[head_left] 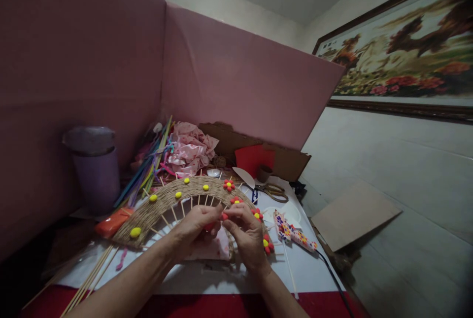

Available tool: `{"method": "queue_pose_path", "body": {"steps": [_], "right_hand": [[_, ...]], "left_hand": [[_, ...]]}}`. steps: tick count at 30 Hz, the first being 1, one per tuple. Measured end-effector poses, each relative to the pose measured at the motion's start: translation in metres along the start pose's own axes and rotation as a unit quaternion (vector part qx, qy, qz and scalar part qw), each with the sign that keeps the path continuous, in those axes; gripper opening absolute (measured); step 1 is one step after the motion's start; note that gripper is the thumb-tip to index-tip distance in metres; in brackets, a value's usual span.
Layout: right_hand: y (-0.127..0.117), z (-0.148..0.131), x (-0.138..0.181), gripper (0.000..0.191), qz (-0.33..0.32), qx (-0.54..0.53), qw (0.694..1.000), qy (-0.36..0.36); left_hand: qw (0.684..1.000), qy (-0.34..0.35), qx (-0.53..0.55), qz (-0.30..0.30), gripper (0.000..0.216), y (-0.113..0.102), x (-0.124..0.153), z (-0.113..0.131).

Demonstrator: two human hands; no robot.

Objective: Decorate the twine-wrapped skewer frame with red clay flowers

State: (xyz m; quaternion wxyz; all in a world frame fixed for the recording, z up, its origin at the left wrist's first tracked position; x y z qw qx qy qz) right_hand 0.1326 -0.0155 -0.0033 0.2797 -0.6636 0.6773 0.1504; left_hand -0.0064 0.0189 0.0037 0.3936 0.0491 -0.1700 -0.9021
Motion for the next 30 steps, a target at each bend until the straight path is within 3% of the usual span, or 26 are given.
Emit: {"method": "queue_pose_path", "body": {"steps": [3, 7, 12, 30], "right_hand": [[0.0002, -0.0001, -0.0002, 0.011, -0.012, 0.005, 1.000, 0.001], [0.0004, -0.0002, 0.0003, 0.003, -0.006, 0.018, 1.000, -0.010], [0.0001, -0.0012, 0.0004, 0.009, -0.003, 0.023, 1.000, -0.009], [0.0002, -0.0012, 0.0011, 0.006, -0.005, 0.042, 0.999, -0.015]], "left_hand": [[1.000, 0.009, 0.003, -0.007, 0.039, 0.0007, -0.0001, 0.0002], [1.000, 0.015, 0.010, -0.008, 0.039, 0.0004, -0.0008, -0.0007], [1.000, 0.005, 0.007, -0.015, 0.032, -0.0004, -0.0007, -0.0005], [1.000, 0.007, 0.000, -0.012, 0.035, -0.0009, 0.0003, 0.0015]]}}
Point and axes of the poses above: each hand's wrist, its own x-axis away from the middle knuckle, its own y-axis out of the palm, z = x × y, the point moved 1 cm from there along -x, towards the middle knuckle, and after that the axes turned 6 degrees about -z, right-handed, at the moved point
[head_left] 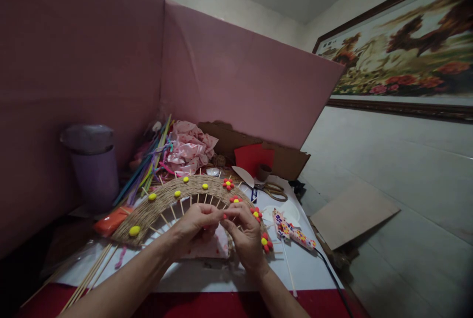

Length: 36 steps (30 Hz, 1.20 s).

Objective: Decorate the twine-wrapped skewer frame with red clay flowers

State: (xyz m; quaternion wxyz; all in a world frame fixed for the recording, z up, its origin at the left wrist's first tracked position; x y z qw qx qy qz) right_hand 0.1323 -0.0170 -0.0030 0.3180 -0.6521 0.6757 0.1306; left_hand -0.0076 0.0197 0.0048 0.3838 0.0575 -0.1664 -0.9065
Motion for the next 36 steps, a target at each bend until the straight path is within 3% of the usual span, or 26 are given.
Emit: {"method": "queue_pose_path", "body": {"steps": [36], "right_hand": [[-0.0021, -0.0022, -0.0013, 0.008, 0.011, 0.019, 1.000, 0.007]], "left_hand": [[1.000, -0.003, -0.001, 0.013, 0.038, 0.0022, 0.0003, 0.0027]]}}
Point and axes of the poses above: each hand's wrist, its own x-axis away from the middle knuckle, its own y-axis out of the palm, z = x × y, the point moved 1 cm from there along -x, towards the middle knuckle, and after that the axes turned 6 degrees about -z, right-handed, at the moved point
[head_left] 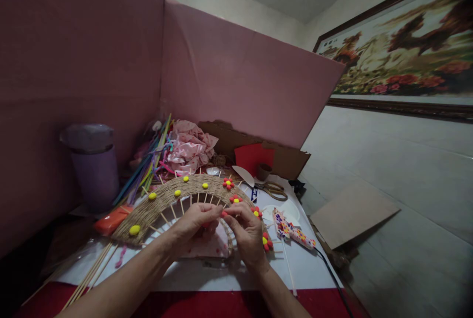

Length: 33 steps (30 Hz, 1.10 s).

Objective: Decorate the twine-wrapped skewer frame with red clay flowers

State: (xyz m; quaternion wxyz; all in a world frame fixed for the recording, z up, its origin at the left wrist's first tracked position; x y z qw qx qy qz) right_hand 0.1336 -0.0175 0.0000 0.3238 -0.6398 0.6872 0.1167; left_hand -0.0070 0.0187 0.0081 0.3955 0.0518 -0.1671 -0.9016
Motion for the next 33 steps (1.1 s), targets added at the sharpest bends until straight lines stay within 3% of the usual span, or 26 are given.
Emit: {"method": "queue_pose_path", "body": {"steps": [33], "right_hand": [[0.0008, 0.0020, 0.0006, 0.005, 0.015, 0.009, 1.000, 0.005]], "left_hand": [[1.000, 0.004, 0.014, -0.001, 0.038, -0.0011, -0.0003, -0.0021]]}}
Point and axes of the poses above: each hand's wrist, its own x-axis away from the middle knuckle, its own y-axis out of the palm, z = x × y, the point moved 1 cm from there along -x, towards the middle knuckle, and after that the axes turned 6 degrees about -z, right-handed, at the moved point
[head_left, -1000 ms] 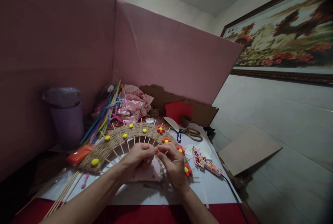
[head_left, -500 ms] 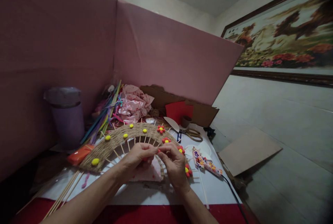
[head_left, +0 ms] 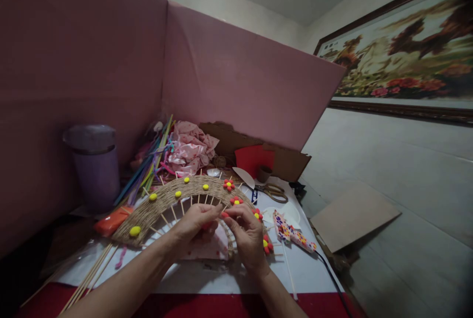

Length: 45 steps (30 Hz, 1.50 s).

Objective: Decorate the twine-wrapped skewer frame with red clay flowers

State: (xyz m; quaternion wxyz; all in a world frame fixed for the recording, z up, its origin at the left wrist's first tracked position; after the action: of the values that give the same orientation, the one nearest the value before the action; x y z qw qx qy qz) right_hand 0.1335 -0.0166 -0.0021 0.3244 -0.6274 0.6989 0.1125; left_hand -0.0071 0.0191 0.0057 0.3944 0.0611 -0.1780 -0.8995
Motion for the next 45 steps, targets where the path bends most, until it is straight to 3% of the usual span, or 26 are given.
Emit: {"method": "queue_pose_path", "body": {"steps": [13, 17, 19, 22, 26, 30, 33, 36, 45], "right_hand": [[-0.001, 0.001, 0.000, 0.006, -0.025, 0.017, 1.000, 0.000], [-0.001, 0.003, 0.000, 0.004, -0.038, 0.004, 0.999, 0.012], [-0.002, 0.003, -0.002, 0.006, -0.031, -0.029, 0.998, 0.042], [-0.005, -0.002, -0.014, 0.007, -0.036, -0.059, 0.994, 0.081], [-0.010, -0.007, -0.048, 0.003, -0.091, 0.072, 0.993, 0.031], [-0.005, 0.003, -0.093, 0.004, -0.152, 0.283, 0.945, -0.064], [0.003, 0.015, -0.119, 0.009, -0.176, 0.315, 0.929, -0.084], [0.009, 0.025, -0.133, 0.012, -0.201, 0.334, 0.915, -0.100], [0.010, 0.040, -0.134, 0.008, -0.245, 0.350, 0.893, -0.140]], "left_hand": [[0.999, 0.008, -0.044, 0.017, 0.035, 0.000, -0.001, 0.000], [0.992, 0.025, -0.112, 0.059, 0.041, 0.000, -0.002, 0.005], [0.965, 0.083, -0.212, 0.129, 0.040, -0.005, -0.003, 0.010], [0.859, 0.164, -0.426, 0.231, 0.027, -0.016, -0.002, 0.015], [0.717, 0.115, -0.623, 0.292, 0.024, -0.026, -0.002, 0.011], [0.633, 0.072, -0.712, 0.295, 0.024, -0.027, -0.002, 0.004], [0.611, 0.062, -0.737, 0.283, 0.026, -0.027, -0.002, -0.001], [0.608, 0.057, -0.738, 0.287, 0.027, -0.028, -0.002, -0.005], [0.612, 0.057, -0.734, 0.290, 0.024, -0.023, -0.001, -0.006]]}}
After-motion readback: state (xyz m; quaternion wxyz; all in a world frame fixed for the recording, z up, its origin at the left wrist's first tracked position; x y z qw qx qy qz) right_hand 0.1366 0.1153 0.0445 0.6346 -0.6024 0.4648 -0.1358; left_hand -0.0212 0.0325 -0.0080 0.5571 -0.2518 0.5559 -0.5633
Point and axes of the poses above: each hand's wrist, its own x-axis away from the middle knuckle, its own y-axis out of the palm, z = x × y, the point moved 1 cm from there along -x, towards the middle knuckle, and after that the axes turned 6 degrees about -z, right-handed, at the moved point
